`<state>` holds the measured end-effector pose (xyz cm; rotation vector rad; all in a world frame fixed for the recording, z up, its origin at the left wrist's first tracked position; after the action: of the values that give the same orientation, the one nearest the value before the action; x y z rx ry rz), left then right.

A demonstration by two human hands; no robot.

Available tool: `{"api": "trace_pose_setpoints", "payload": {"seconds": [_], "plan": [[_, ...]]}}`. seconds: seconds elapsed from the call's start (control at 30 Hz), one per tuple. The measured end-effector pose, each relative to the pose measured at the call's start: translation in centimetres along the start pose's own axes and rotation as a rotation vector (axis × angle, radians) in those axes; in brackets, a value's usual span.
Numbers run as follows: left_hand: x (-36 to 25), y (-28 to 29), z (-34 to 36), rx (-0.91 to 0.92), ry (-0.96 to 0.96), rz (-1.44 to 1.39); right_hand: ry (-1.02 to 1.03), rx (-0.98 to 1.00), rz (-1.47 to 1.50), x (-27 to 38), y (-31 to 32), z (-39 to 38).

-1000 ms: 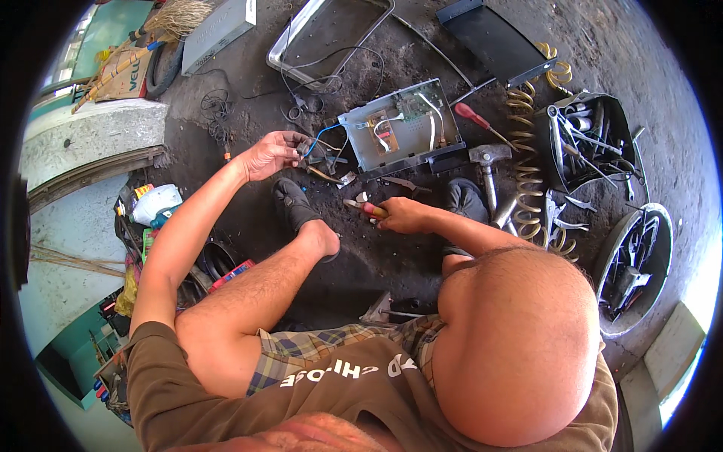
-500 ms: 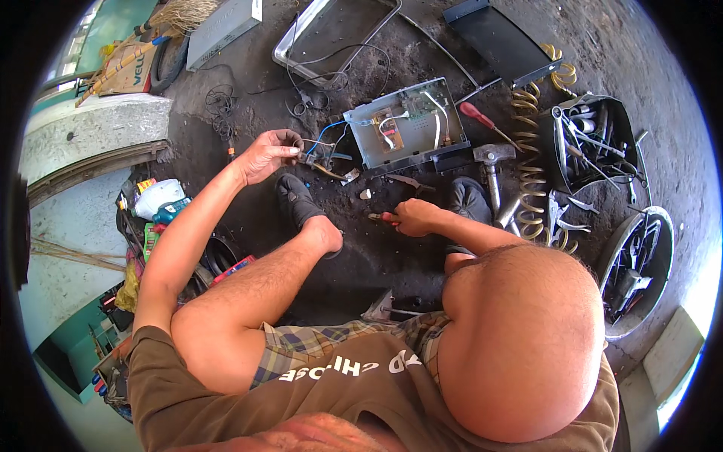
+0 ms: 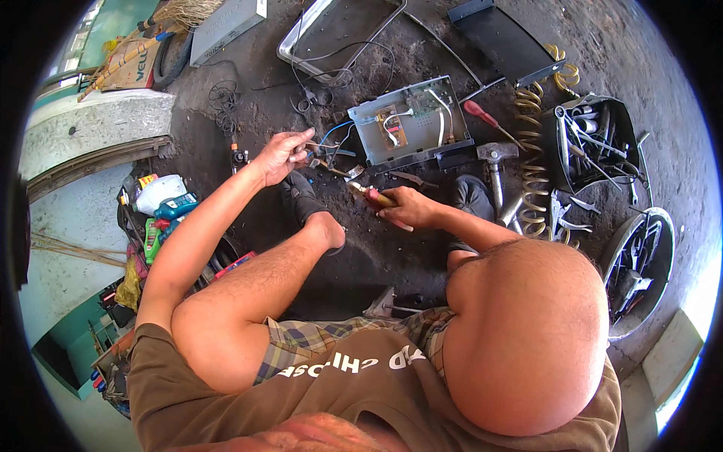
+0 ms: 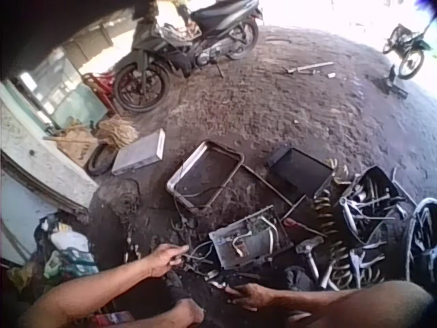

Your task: The person sits on the floor and uses pliers and a screwdriver to strip wires and adjust components inside an open electronic device. The person manipulates the circuit board and wires within the metal casing throughout the clip.

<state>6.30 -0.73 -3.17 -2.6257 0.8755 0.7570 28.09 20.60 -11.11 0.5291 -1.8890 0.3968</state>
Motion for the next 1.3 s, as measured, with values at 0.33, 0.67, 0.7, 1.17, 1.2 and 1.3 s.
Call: {"api": "trace_pose_setpoints", "payload": {"seconds": [0.33,0.67,0.7,1.17,1.2,1.3], "plan": [[1.3,-2.2,0.3,-0.002,0.276,0.126,0.057,-0.05,0.379,2.0,0.0,0.2],[1.2,-4.2,0.5,0.101,0.355,0.362,0.003,-0.056,0.528,-1.4,-0.8,0.5],[1.4,-3.9,0.6,0.104,0.342,0.344,0.002,-0.053,0.528,-1.3,-0.8,0.5],[2.1,-3.2,1.1,0.128,0.361,0.366,0.041,-0.045,0.614,-0.9,-0.8,0.5],[2.2,-3.4,1.0,0.13,0.372,0.367,0.033,-0.054,0.625,-0.7,-0.8,0.5],[1.9,-4.0,0.7,0.169,0.372,0.355,0.007,-0.076,0.637,0.0,-1.0,0.4]]}}
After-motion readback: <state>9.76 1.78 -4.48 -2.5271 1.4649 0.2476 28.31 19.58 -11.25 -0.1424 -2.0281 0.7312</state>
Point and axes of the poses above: each hand's wrist, its own z-axis towards the middle knuckle, its own y-axis out of the back of the hand, x = y × z, the point moved 6 cm from there along z, towards the middle knuckle, and after that the axes turned 4 degrees about y, right-handed, at the moved point
